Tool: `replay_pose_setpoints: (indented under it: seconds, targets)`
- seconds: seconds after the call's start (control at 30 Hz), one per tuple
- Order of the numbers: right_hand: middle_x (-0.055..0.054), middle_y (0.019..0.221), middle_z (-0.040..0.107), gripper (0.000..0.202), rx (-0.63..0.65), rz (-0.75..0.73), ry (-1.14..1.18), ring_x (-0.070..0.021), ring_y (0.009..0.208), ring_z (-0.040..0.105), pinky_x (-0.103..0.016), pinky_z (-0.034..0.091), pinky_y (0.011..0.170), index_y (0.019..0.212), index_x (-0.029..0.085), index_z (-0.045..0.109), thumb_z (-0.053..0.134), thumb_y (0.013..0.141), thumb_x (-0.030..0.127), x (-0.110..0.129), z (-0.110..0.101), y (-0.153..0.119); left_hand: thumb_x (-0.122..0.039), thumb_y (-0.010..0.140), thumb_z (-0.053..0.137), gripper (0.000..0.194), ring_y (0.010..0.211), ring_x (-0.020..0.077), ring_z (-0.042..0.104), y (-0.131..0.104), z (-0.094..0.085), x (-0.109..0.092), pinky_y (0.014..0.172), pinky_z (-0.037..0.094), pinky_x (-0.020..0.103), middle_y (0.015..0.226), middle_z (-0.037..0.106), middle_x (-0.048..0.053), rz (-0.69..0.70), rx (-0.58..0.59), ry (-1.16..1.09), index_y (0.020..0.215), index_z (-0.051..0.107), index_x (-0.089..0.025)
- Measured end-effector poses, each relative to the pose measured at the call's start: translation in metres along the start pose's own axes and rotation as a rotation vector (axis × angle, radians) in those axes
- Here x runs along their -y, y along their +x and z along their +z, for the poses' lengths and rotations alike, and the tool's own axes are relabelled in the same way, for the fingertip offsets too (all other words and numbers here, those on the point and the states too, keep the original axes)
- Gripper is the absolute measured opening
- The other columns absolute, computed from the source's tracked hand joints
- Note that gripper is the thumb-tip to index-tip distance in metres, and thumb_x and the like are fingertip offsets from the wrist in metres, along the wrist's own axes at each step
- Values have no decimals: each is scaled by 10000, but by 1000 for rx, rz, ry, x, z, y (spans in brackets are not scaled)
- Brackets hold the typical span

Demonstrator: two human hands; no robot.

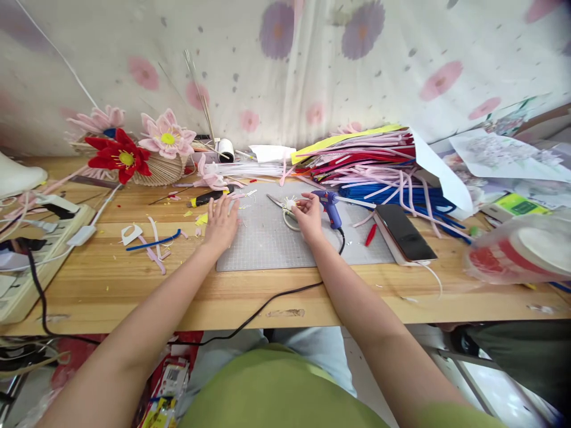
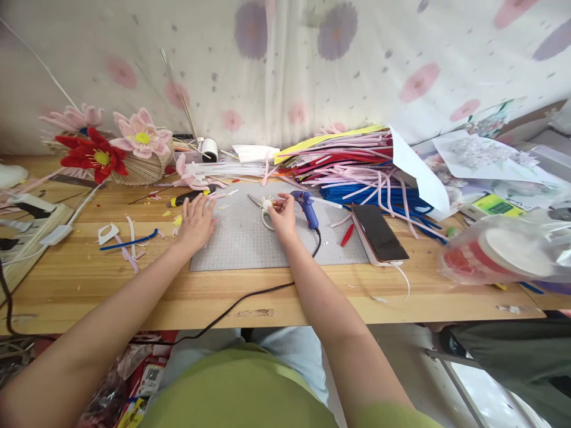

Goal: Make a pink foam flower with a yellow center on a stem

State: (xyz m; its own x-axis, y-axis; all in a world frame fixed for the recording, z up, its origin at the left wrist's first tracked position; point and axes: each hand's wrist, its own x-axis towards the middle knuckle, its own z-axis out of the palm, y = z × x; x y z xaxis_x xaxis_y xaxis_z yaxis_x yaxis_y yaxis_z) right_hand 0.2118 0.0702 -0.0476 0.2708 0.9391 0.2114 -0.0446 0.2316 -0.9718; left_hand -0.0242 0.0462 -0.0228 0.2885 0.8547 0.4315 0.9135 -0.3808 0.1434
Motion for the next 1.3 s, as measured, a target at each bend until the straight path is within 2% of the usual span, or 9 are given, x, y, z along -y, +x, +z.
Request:
replay_pose_setpoints:
  seconds: [0.23, 0.33, 0.47, 0.7, 0.8, 0.97, 1.07, 1.17, 1.3]
  targets:
    - [37, 779, 511, 412, 5, 7, -57, -102, 673, 535, -274, 454, 687, 981, 238, 362, 581, 633, 214, -2, 4, -3, -182, 815, 453, 321, 1075, 248, 506, 3, -13, 16, 953, 397, 413, 1097, 564, 134, -165, -156, -169, 1114, 568, -161]
    - [39, 775, 500, 415, 10, -16, -87, -97, 664, 520, -270, 448, 681, 989, 234, 368, 584, 636, 240, -4, 5, -4, -246, 791, 526, 411, 1191, 268, 434, 0, -2, -7, 1033, 313, 445, 1209, 524, 140, -71, -69, -172, 1194, 518, -167]
    - [35, 785, 496, 414, 18, -29, -93, -94, 674, 519, -264, 446, 683, 1001, 231, 369, 581, 646, 240, -5, 5, -6, -399, 677, 666, 799, 1346, 350, 204, 2, 15, -24, 1087, 106, 552, 1403, 326, 227, -194, -115, -133, 1341, 344, -93]
    - [33, 796, 505, 405, 35, -22, -135, -96, 682, 522, -263, 444, 696, 1014, 233, 367, 568, 663, 211, -6, 5, -7, -235, 754, 575, 605, 1370, 319, 155, 7, 2, 36, 1095, -23, 555, 1428, 313, 188, -278, -221, -105, 1321, 389, -135]
    - [23, 808, 515, 384, 32, -70, -189, -108, 701, 522, -274, 442, 705, 1023, 230, 374, 552, 683, 211, -2, 7, -10, -212, 752, 577, 497, 1330, 305, 246, 6, -11, 45, 1118, 81, 488, 1364, 390, 143, -262, -272, -184, 1241, 490, -192]
    - [1, 842, 552, 334, 4, -153, -321, -132, 767, 532, -310, 439, 765, 1021, 232, 403, 533, 714, 213, 8, 12, -20, -215, 800, 506, 214, 939, 216, 560, 15, -5, 8, 861, 443, 355, 1027, 572, 108, -268, -259, -444, 969, 629, -169]
    - [9, 834, 552, 347, 62, -127, -257, -127, 745, 545, -312, 453, 753, 1022, 241, 401, 559, 714, 256, 11, 16, -22, -285, 796, 536, 153, 757, 169, 565, 18, 8, -22, 735, 455, 295, 841, 606, 59, -394, -349, -592, 803, 644, -177]
    - [38, 804, 534, 429, 164, 0, -76, -106, 659, 546, -292, 476, 675, 1020, 250, 372, 608, 664, 294, 9, 20, -21, -363, 784, 557, 213, 576, 132, 519, 14, 17, -41, 623, 434, 250, 584, 548, 1, -542, -285, -813, 693, 634, -186]
    - [63, 778, 535, 523, 270, 122, 67, -90, 605, 554, -276, 488, 626, 1020, 251, 344, 655, 606, 325, 7, 28, -20, -422, 746, 597, 249, 582, 118, 542, 6, 23, -47, 531, 424, 217, 681, 606, 20, -622, -188, -1070, 794, 655, -184]
